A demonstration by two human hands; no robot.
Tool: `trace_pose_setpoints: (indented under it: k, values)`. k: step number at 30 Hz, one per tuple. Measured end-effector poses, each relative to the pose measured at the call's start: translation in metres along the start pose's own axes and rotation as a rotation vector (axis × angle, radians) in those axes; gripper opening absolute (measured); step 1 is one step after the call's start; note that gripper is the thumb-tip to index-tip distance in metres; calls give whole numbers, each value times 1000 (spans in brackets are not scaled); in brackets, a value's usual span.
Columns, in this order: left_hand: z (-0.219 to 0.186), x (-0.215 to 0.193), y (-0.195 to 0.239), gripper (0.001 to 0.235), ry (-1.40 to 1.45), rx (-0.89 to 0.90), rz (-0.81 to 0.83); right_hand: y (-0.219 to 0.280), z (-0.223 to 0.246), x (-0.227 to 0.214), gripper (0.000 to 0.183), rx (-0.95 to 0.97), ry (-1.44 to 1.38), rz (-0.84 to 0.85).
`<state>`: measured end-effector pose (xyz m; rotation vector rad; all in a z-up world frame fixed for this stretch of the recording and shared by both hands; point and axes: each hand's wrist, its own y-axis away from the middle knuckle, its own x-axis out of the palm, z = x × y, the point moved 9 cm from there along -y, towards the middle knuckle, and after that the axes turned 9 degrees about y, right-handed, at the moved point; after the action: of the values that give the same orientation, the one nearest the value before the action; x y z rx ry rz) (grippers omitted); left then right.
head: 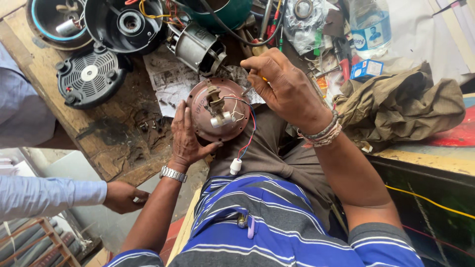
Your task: The person disassembles a ceiling fan motor, using a screwdriver to remove screws and a hammer to tap components. They separate the stator from the housing, inspect the copper windings, and then reassemble the parts.
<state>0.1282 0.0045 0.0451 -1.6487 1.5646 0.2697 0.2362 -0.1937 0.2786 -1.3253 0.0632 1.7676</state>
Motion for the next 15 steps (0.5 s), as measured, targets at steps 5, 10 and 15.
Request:
trace_pose_setpoints:
  k: [5, 10, 15]
  values:
    - [5, 8, 1, 147, 14, -6, 42, 6, -17, 13, 14, -65, -348, -271]
    - [12, 14, 1, 148, -58, -73, 97, 26, -76, 64, 18, 336, -946, -599]
    - [19, 18, -2, 143, -64, -129, 118, 22, -88, 66, 21, 361, -985, -701]
